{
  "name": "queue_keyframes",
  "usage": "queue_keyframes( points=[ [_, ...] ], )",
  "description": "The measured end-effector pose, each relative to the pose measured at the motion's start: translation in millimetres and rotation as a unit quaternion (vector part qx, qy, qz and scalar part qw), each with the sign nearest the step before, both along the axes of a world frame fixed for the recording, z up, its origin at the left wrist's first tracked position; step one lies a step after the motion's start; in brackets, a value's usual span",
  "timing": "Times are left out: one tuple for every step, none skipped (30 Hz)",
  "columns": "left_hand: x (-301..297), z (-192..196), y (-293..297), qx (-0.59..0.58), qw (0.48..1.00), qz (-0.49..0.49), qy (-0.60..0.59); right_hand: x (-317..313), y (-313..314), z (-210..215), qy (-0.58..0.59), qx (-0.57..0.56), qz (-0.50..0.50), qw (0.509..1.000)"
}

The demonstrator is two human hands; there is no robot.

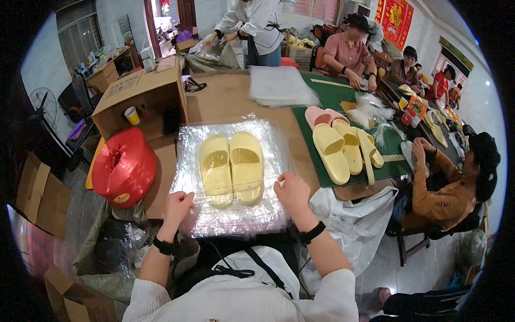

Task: The recorder is placing pairs of slides into individual bubble-wrap bags and then into a larger transport bag in a manufacturing or distribution setting.

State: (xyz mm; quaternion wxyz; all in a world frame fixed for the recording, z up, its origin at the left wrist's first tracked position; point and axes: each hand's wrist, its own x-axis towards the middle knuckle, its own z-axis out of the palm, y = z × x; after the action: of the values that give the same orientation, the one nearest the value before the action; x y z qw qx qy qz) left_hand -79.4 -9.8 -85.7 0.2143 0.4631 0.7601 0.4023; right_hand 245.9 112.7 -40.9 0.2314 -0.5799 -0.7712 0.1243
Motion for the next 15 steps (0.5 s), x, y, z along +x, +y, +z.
queue_keyframes(
  points=[
    [4.3, 6.8, 0.8, 0.001, 1.0, 0.0, 0.001, -7.0, -5.3, -0.4, 0.001, 0.001, 0.0, 1.0],
    [10.1, 14.4, 0.5, -0.009, 1.0, 0.015, 0.015, -15.3, -11.5, -2.1, -0.008, 0.145, -0.003, 0.989],
    [13.5, 19.4, -2.6, -0.019, 0.999, 0.034, 0.029, -25.5, -20.1, -3.4, -0.015, 0.286, -0.003, 0.958],
    [14.0, 16.8, -2.5, 0.004, 0.999, 0.042, 0.032, -35.4, -32.8, -2.6, -0.017, 0.279, 0.084, 0.957],
    [13.2, 15.9, -3.7, 0.003, 0.999, 0.043, 0.032, -45.8, -43.6, -1.2, -0.018, 0.269, 0.171, 0.948],
    [11.7, 18.2, -2.1, -0.018, 0.999, 0.033, 0.032, -54.7, -48.3, 0.1, -0.03, 0.256, 0.256, 0.932],
    [11.2, 21.0, -1.1, -0.038, 0.998, 0.023, 0.032, -61.4, -51.8, 0.5, -0.041, 0.241, 0.34, 0.908],
    [14.3, 23.1, -5.7, -0.038, 0.999, 0.02, 0.034, -65.9, -54.5, -8.4, -0.04, 0.241, 0.337, 0.909],
    [25.6, 32.5, -7.6, 0.025, 0.982, 0.03, 0.186, -66.9, -52.0, -25.4, -0.067, 0.183, 0.332, 0.923],
    [33.5, 41.8, -11.5, 0.086, 0.937, 0.049, 0.334, -70.5, -50.5, -33.4, -0.09, 0.125, 0.335, 0.93],
    [39.3, 47.9, -9.6, 0.089, 0.937, 0.049, 0.335, -71.1, -46.9, -40.4, -0.09, 0.128, 0.334, 0.93],
    [46.6, 49.7, -12.9, 0.159, 0.927, -0.029, 0.338, -71.8, -49.6, -41.1, -0.089, 0.124, 0.335, 0.93],
    [52.6, 49.7, -14.6, 0.227, 0.908, -0.108, 0.336, -71.7, -51.5, -41.5, -0.088, 0.12, 0.335, 0.93],
    [57.2, 46.4, -13.2, 0.226, 0.909, -0.106, 0.335, -70.5, -50.6, -40.8, -0.083, 0.122, 0.333, 0.931],
    [60.6, 41.6, -11.4, 0.157, 0.901, -0.179, 0.362, -69.5, -50.3, -39.4, -0.084, 0.121, 0.336, 0.93]
  ],
)
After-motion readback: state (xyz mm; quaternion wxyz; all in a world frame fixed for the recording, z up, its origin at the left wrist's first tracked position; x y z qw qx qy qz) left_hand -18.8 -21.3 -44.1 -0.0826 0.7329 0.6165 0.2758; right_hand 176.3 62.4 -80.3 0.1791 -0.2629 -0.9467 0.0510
